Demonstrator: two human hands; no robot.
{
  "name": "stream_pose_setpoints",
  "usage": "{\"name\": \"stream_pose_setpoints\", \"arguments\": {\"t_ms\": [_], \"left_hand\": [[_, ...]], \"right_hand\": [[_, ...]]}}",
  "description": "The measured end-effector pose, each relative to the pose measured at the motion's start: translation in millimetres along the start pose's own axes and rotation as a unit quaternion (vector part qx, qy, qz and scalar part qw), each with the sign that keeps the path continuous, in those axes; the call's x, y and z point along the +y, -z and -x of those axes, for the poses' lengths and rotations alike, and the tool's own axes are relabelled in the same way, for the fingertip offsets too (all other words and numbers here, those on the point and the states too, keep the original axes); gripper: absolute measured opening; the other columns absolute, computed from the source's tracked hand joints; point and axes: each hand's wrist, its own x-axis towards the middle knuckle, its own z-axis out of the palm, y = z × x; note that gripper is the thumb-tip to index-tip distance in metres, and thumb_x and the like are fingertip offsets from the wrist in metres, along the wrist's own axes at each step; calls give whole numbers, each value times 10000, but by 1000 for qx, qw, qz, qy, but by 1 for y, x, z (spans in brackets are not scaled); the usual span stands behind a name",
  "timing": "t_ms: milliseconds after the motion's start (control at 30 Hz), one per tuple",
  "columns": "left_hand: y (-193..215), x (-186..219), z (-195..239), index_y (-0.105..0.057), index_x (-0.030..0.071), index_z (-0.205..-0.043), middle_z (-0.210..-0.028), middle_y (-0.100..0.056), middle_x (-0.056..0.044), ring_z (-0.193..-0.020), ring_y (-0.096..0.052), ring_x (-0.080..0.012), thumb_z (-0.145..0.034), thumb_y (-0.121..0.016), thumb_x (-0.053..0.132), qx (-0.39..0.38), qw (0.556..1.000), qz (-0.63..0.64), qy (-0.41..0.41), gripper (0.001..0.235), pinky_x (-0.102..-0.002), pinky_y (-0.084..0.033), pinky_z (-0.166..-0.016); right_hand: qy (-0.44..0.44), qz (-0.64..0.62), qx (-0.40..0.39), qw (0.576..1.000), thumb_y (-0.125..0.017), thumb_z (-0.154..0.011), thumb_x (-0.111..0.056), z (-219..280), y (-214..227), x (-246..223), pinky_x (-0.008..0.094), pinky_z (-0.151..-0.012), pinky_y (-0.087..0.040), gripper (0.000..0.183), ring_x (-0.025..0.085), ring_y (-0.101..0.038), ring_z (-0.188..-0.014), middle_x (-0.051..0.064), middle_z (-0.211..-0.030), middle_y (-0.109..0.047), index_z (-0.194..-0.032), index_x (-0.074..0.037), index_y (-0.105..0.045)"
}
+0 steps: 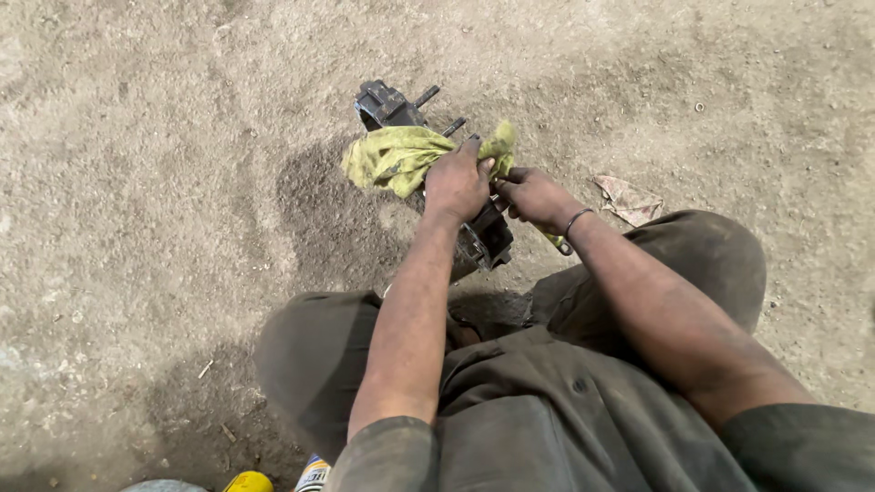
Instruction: The person sits on the ground and scrubs a metal mechanical part with a yellow cloth and a small brush. The person repeatedly wipes and scrubs the part, turning it over to clean different surfaces.
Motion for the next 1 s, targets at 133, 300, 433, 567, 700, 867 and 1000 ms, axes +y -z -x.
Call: {"name": "stream_pose_setpoints", "arguments": {"t_ms": [133, 300, 433, 567, 700, 867, 1000], "left_hand": [[13, 10, -2, -581, 73, -1199, -931, -705, -88, -812, -691, -217, -1072, -488, 345, -38, 991, 42, 124, 314, -411, -580, -727], [25, 5, -13, -593, 115, -1172, -898, -688, -32, -711, -682, -116, -1021, -455, 332, 12, 955, 210, 210, 298, -313, -598, -593], [41, -16, -8, -652, 62, -1103, -876, -703, -67, -629, -638, -115, -1052, -447, 336, 145, 832, 456, 280, 346, -276, -564, -472], [51, -39, 2, -675, -13, -1044, -816, -722, -94, -561, -663, -133, -987, -537, 277, 341, 718, 529, 297, 326, -306, -594, -420], [39, -49, 5, -651, 37, -1079, -835, -718, -66, -597, -683, -146, -921, -642, 367, 285, 818, 374, 332, 366, -317, -623, -503], [-4, -52, 7, -514, -77, -1214, -996, -726, -160, -845, -732, -274, -884, -763, 329, 248, 896, 265, 256, 579, -419, -583, -833], [-10, -63, 1, -587, -6, -1202, -1076, -751, -180, -972, -747, -338, -869, -707, 310, 177, 887, 289, 314, 474, -437, -583, -922]], "right_hand": [[-50, 25, -39, 998, -547, -989, -219, 15, 12, -10, 313, -618, -506, 369, 144, -594, -684, 49, -927, -769, -1330, -103, -629], [44, 312, -4, 949, -537, -982, -231, 28, 12, -2, 380, -870, -575, 352, 206, -745, -888, 90, -1017, -807, -1248, -135, -747], [-1, 372, 19, 928, -526, -963, -261, 31, -5, -4, 455, -919, -558, 339, 317, -720, -966, 128, -1067, -739, -1226, -231, -737], [45, 391, 31, 919, -566, -949, -287, 34, -8, -5, 468, -921, -563, 296, 360, -709, -981, 160, -1057, -743, -1150, -208, -769], [79, 404, 40, 911, -568, -974, -314, 31, -9, -4, 483, -902, -569, 281, 368, -718, -968, 165, -1024, -750, -1122, -178, -764], [68, 443, 32, 894, -568, -958, -298, 24, -8, 4, 487, -815, -590, 253, 359, -731, -893, 181, -953, -741, -1050, -126, -730], [135, 479, 102, 861, -553, -968, -299, 25, -13, 3, 495, -798, -578, 245, 379, -715, -887, 182, -934, -741, -1026, -144, -734]]}}
